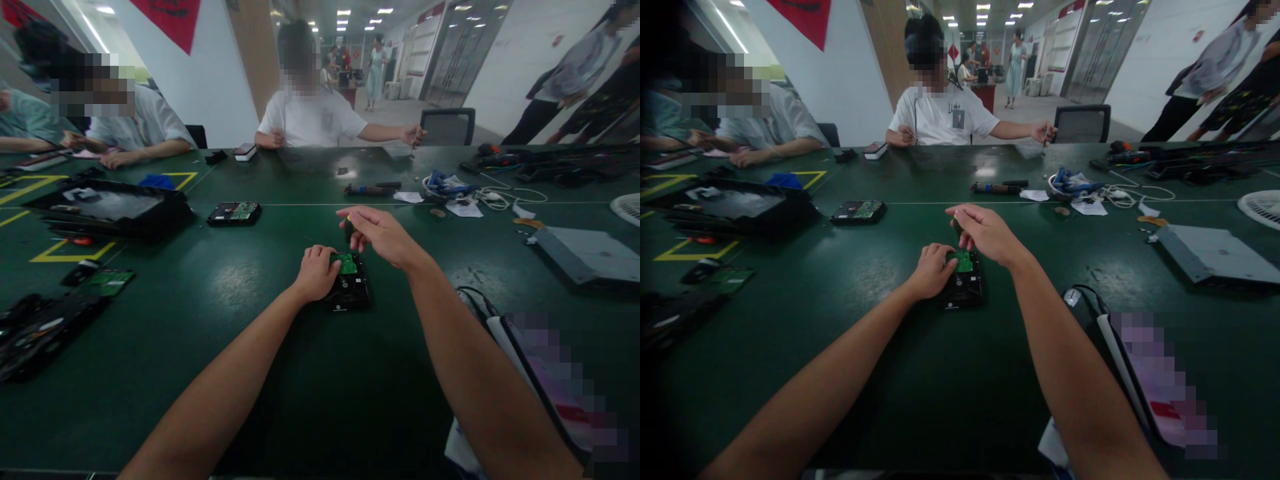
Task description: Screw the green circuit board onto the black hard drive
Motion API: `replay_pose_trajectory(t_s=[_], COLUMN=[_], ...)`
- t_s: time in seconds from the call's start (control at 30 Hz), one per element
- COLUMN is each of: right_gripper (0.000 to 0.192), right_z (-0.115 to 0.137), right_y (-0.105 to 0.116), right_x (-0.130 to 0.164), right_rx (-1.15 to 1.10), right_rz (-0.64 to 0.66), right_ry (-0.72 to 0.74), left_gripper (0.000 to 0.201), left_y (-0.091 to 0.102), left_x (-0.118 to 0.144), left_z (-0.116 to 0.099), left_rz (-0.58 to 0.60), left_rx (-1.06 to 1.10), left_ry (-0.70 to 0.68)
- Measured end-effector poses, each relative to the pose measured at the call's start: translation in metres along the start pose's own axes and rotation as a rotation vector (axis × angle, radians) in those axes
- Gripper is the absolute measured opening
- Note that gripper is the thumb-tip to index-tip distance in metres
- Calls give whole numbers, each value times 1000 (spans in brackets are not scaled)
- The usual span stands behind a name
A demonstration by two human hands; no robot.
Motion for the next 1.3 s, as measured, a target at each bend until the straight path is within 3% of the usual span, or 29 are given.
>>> replay_pose_trajectory(t_s=[0.1, 0.3, 0.63, 0.97, 1.3], right_gripper=[29, 21, 38, 28, 36], right_z=[1, -6, -8, -15, -11], right_y=[1, 7, 3, 9, 11], right_x=[0, -1, -4, -5, -3], right_rx=[91, 153, 1, 73, 27], right_rz=[-20, -213, -93, -230, -145], right_ry=[16, -19, -2, -16, 0], left_gripper=[39, 37, 38, 37, 37], left_y=[1, 2, 1, 3, 3], left_x=[1, 1, 1, 2, 1], left_z=[-1, -2, -1, -3, -3], left_rz=[-2, 13, -1, 6, 0], left_rx=[0, 11, -6, 6, 3], left_ry=[-6, 2, -8, 3, -4])
Point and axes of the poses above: each hand's wrist, its own x-axis away from the middle knuckle, its own y-axis out of the back of the hand, z = x × y, the point moved 2 cm from there along -x, towards the middle knuckle, and after that the axes turned 13 degrees about z, right-handed, at the moved point
